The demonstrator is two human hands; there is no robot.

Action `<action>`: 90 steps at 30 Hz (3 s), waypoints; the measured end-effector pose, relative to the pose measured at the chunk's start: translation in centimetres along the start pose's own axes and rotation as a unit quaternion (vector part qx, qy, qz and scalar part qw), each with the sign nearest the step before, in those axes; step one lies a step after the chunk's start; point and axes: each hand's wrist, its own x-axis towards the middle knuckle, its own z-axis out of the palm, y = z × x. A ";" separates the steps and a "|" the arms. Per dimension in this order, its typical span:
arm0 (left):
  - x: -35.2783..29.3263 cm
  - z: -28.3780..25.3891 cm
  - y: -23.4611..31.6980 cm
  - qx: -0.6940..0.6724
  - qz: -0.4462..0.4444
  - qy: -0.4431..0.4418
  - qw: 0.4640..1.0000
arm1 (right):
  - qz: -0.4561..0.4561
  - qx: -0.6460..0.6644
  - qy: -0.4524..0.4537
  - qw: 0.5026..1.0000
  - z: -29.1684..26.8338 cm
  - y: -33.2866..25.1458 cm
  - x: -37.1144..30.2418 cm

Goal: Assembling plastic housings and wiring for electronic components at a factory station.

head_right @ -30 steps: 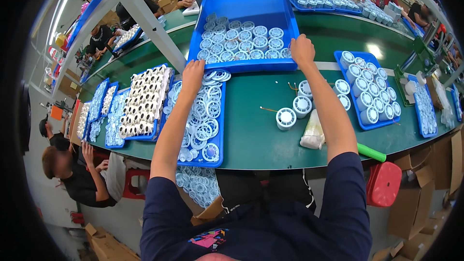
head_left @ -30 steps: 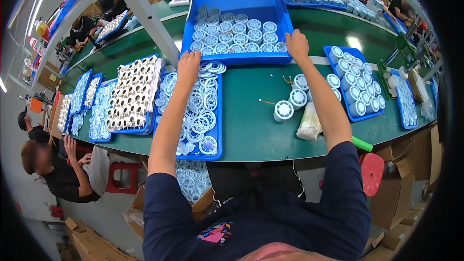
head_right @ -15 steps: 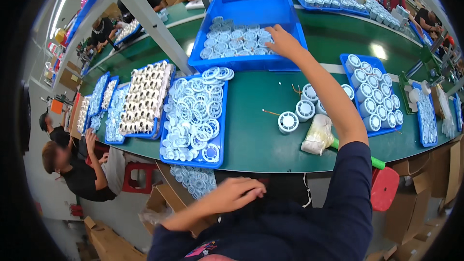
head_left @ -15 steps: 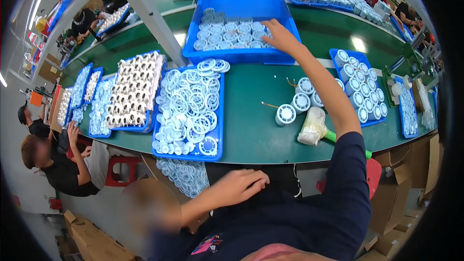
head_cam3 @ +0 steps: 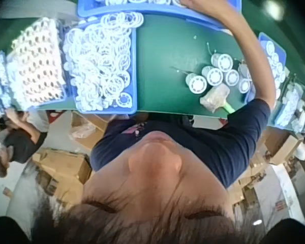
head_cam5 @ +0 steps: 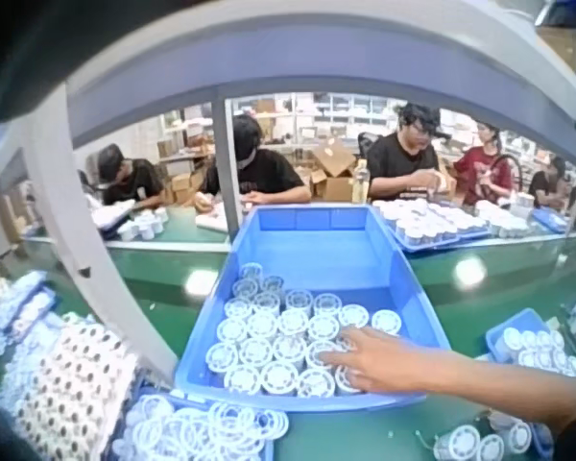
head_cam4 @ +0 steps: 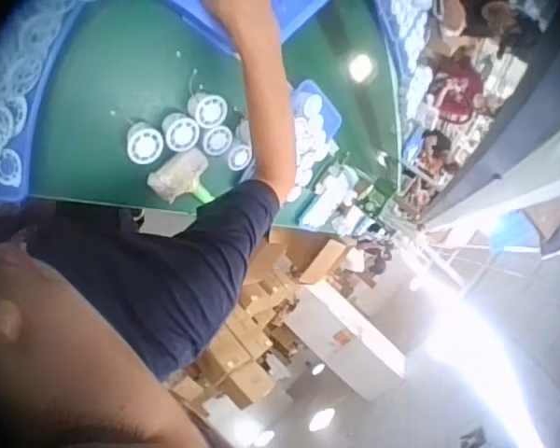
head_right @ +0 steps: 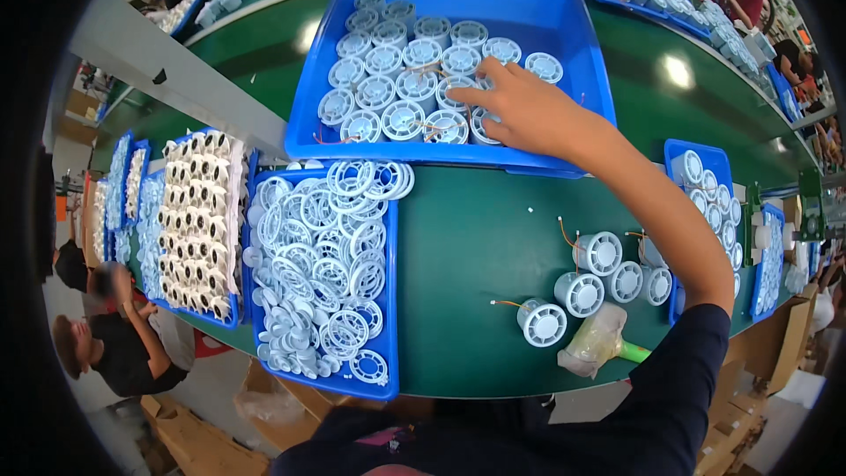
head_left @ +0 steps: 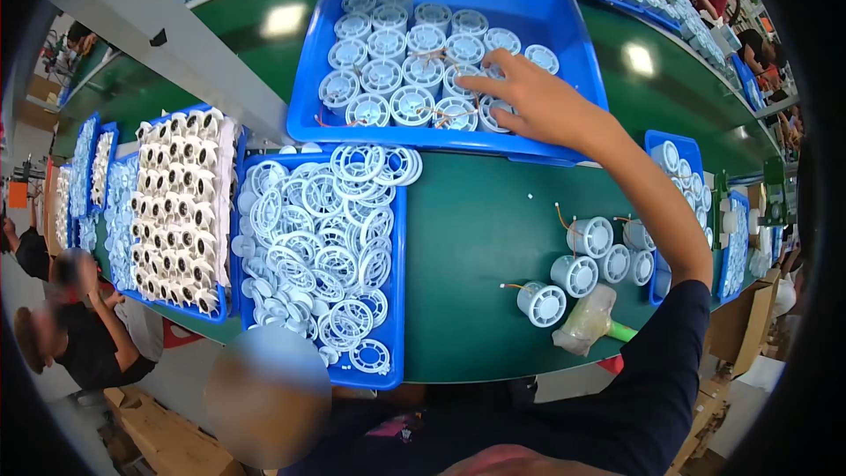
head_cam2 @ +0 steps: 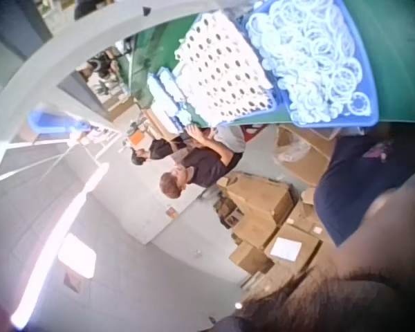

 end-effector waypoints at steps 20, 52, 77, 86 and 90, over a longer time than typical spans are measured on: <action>-6.7 -6.8 1.8 0.039 0.223 0.100 0.969 | -0.015 -0.138 -0.067 0.988 0.1 1.2 5.3; -14.3 -19.2 26.3 -0.069 0.219 0.353 0.907 | -0.089 -0.097 0.150 0.980 -4.7 -14.6 -13.2; -11.0 -16.9 24.6 -0.153 0.252 0.253 0.921 | -0.216 0.091 0.081 0.969 10.3 -28.4 -10.9; -10.5 -16.4 23.2 -0.113 0.331 0.255 0.901 | -0.297 0.051 0.069 0.951 14.1 -33.6 -3.2; -10.0 -16.6 22.8 -0.104 0.343 0.229 0.905 | -0.275 0.081 0.047 0.957 12.7 -32.9 -2.9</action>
